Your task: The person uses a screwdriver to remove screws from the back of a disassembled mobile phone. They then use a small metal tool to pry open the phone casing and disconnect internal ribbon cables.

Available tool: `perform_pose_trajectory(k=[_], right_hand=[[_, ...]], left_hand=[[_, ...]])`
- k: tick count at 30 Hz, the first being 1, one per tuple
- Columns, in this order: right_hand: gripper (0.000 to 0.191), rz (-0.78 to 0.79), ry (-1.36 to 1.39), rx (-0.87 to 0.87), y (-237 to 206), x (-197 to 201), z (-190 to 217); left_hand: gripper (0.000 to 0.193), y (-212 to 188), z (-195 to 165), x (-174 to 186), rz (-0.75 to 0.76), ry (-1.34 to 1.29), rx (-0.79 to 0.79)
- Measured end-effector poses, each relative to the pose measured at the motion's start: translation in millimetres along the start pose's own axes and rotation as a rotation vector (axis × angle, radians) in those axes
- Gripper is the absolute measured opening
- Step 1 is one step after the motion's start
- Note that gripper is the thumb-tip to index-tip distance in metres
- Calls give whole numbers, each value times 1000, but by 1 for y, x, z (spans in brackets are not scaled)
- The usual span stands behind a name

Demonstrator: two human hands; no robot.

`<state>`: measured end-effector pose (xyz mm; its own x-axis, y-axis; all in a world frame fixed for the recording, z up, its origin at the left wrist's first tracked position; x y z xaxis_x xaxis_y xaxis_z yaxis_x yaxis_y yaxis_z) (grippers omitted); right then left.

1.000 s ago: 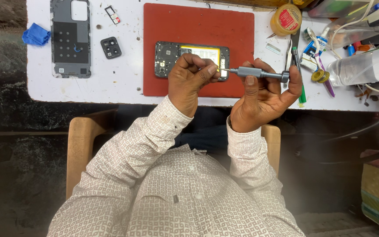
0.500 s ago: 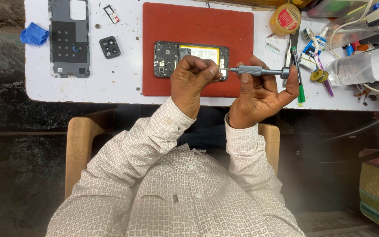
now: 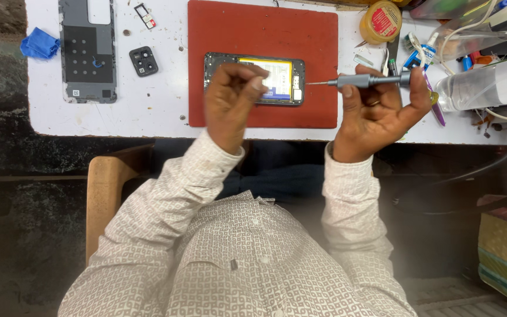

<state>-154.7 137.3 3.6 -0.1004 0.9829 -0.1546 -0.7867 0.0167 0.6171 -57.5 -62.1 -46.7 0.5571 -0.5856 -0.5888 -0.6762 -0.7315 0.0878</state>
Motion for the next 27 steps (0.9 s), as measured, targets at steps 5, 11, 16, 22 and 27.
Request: perform_pose_trajectory(k=[5, 11, 16, 22, 27], right_hand=[[73, 134, -112, 41, 14, 8, -15], [72, 287, -158, 63, 20, -1, -25], [73, 374, -225, 131, 20, -12, -28], [75, 400, -251, 176, 21, -17, -31], [76, 422, -275, 221, 23, -20, -35]], left_hand=[[14, 9, -23, 50, -61, 140, -191], [14, 23, -33, 83, -126, 276, -216], [13, 23, -30, 91, -163, 332, -152], [14, 24, -31, 90, -135, 260, -166], [14, 24, -31, 91, -141, 286, -153]])
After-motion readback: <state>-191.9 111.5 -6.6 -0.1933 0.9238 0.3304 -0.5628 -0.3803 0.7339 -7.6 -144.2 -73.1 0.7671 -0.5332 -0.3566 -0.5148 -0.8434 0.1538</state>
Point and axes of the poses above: each hand's wrist, its own y-axis towards the middle knuckle, its own x-axis out of the back of the hand, z = x × y, the point moved 4 cm from there along y, towards the middle knuckle, and after that the axes turned 11 degrees about -z, right-handed, at the moved point
